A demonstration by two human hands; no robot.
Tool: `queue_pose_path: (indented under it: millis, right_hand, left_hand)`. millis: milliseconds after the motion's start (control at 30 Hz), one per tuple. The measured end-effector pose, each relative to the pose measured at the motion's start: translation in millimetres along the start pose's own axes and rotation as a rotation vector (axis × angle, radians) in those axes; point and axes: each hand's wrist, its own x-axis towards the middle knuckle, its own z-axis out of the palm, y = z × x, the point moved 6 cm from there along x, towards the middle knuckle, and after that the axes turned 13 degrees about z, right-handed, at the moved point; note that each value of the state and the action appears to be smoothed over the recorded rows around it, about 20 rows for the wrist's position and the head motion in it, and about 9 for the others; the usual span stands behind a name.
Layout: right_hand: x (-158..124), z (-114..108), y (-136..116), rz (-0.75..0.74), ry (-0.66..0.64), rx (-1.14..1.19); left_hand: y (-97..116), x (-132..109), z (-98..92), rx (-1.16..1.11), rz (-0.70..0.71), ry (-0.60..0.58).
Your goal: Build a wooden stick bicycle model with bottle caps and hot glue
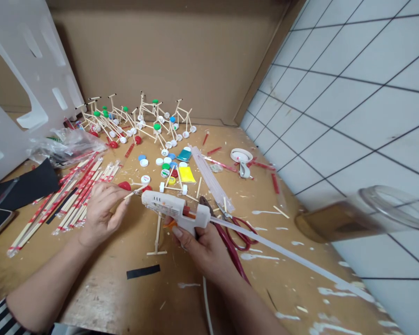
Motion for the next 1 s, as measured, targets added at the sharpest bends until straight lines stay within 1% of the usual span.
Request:
queue_pose_path:
  millis: [467, 700, 1000]
  right_hand:
    - [0.4, -0.8, -3.9, -0.039, 0.015, -0.036]
    - [-1.2, -2.3, -3.1, -0.057, 0.017, -0.039]
    - [0.6, -2.0, -4.0, -0.060, 0.024, -0.054]
  left_hand:
    - [1.9, 0.9, -1.5, 0.000, 0.027, 0.030]
    - [2.4, 1.2, -1.4, 0.004, 0.035, 0.024]
    - [2.4, 1.3, -1.1, 0.004, 0.014, 0.022]
